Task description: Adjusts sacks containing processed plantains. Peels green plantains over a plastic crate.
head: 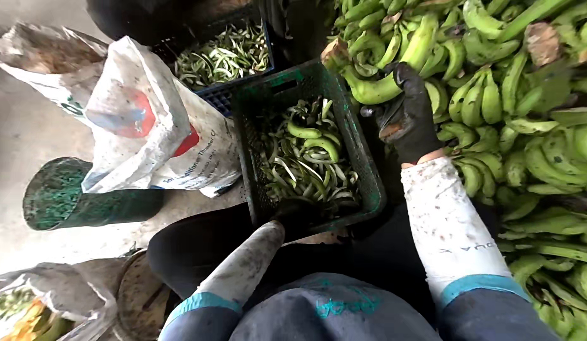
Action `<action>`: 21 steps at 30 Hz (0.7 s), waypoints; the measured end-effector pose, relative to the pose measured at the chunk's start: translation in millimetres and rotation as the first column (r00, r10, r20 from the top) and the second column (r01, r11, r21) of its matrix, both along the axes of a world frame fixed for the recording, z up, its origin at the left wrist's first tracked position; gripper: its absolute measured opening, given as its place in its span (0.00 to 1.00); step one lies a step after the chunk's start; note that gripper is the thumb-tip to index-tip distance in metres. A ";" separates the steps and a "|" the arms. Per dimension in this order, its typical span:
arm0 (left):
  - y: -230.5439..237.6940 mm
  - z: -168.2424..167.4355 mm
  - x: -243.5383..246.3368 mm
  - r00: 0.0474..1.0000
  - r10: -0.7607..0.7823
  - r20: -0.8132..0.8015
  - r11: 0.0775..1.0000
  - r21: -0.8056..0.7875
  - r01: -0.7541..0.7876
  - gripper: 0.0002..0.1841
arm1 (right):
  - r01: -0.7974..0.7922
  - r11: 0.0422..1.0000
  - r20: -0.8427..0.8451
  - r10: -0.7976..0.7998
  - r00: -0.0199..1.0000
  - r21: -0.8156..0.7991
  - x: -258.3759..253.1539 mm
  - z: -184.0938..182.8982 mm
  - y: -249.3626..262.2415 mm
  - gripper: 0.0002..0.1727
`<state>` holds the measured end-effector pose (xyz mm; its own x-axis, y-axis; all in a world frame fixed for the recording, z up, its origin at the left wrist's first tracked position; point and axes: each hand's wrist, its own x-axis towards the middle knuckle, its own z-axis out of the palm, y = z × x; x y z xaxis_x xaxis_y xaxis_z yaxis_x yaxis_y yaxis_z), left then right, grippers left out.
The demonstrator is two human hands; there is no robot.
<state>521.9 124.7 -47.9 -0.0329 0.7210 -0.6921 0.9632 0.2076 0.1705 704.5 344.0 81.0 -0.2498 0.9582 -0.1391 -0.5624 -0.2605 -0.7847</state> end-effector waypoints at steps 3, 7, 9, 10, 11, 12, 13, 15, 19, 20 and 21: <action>-6.0 18.6 -7.9 0.999 0.021 0.040 1.000 0.017 -0.022 0.23 | 0.000 1.000 0.008 0.000 1.000 -0.025 1.3 2.6 -5.4 0.13; -1.1 40.9 -26.8 0.943 0.173 0.284 0.968 0.128 -0.216 0.24 | -0.065 0.993 -0.084 0.057 0.995 -0.095 3.2 -5.1 -6.0 0.14; 1.2 68.1 -27.7 0.798 0.200 0.569 0.892 0.231 -0.389 0.23 | -0.081 0.989 -0.079 0.072 0.994 -0.123 0.3 -6.7 -10.5 0.12; 1.8 77.5 -26.4 0.731 0.171 0.661 0.851 0.274 -0.448 0.23 | -0.075 0.986 -0.057 0.067 0.996 -0.152 -2.1 -6.7 -13.7 0.12; 2.8 84.7 -24.5 0.688 0.133 0.714 0.817 0.314 -0.484 0.25 | -0.076 0.982 -0.037 0.070 0.997 -0.174 -4.2 -7.1 -17.5 0.12; 3.8 89.5 -22.6 0.667 0.094 0.739 0.789 0.353 -0.503 0.26 | -0.084 0.979 -0.021 0.082 0.996 -0.188 -6.0 -8.0 -22.5 0.12; 4.7 93.0 -21.3 0.658 0.064 0.751 0.769 0.383 -0.512 0.28 | -0.086 0.978 -0.012 0.085 0.996 -0.188 -8.1 -10.3 -28.8 0.12; 5.6 94.0 -19.4 0.677 0.014 0.736 0.732 0.453 -0.509 0.33 | -0.081 0.985 0.053 0.090 0.995 -0.151 -7.9 -17.1 -49.3 0.12; 2.4 78.6 -16.4 0.832 -0.130 0.539 0.626 0.696 -0.353 0.36 | -0.106 0.979 0.244 0.147 0.959 -0.174 -7.3 -34.2 -78.5 0.19; 1.8 75.0 -16.0 0.857 -0.159 0.491 0.616 0.727 -0.302 0.35 | -0.120 0.978 0.244 0.160 0.957 -0.170 -10.1 -41.0 -79.0 0.20; 1.5 72.9 -15.1 0.872 -0.177 0.456 0.610 0.746 -0.266 0.32 | -0.135 0.978 0.219 0.168 0.961 -0.158 -15.0 -47.6 -77.3 0.21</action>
